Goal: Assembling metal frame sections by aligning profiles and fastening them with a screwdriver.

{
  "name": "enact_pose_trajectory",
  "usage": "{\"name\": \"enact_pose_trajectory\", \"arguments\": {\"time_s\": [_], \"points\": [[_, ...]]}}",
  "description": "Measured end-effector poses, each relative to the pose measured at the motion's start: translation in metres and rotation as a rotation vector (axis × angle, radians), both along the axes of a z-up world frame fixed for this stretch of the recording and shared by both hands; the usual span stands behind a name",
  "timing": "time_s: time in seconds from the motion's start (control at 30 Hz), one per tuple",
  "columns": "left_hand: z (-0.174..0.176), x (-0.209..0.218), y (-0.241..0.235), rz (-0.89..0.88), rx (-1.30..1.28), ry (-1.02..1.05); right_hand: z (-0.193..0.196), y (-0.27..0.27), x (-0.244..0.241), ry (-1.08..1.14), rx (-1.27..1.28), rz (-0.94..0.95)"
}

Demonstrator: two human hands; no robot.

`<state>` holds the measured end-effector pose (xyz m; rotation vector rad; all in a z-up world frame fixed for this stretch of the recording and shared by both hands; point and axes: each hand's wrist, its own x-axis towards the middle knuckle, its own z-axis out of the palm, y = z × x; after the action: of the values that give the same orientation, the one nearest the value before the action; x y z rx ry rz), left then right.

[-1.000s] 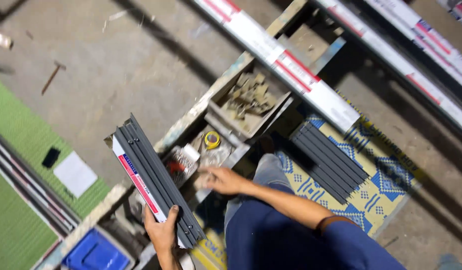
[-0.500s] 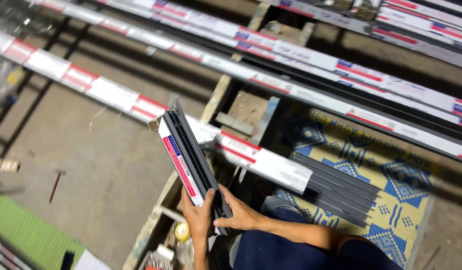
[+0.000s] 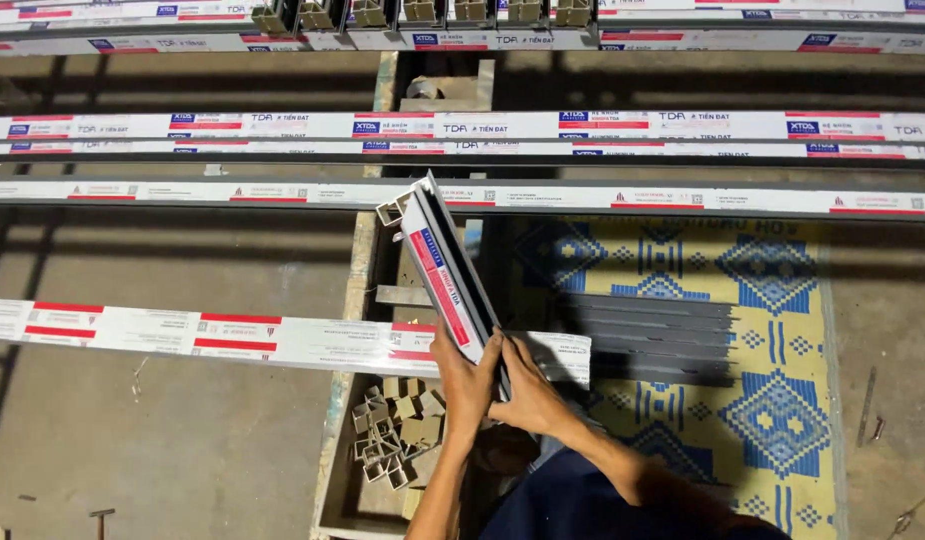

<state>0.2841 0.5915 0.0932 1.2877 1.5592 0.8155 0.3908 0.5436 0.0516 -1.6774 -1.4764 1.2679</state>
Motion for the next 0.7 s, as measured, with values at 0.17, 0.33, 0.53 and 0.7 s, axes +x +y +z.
{"name": "enact_pose_trajectory", "arguments": {"time_s": [0.17,0.33,0.53,0.7], "points": [[0.011,0.033,0.053,-0.099,0.043,-0.007,-0.014,0.049,0.034,-0.083,0.032,-0.038],[0.013,0.076,0.13,-0.214,0.066,0.048,-0.018,0.146,0.082,-0.046,-0.023,-0.19],[0.034,0.098,0.189,-0.315,0.201,-0.04,-0.047,0.322,0.24,0.106,0.284,-0.366],[-0.006,0.031,0.18,0.047,0.18,-0.019,-0.001,0.497,0.368,-0.402,-0.006,-0.255]]}}
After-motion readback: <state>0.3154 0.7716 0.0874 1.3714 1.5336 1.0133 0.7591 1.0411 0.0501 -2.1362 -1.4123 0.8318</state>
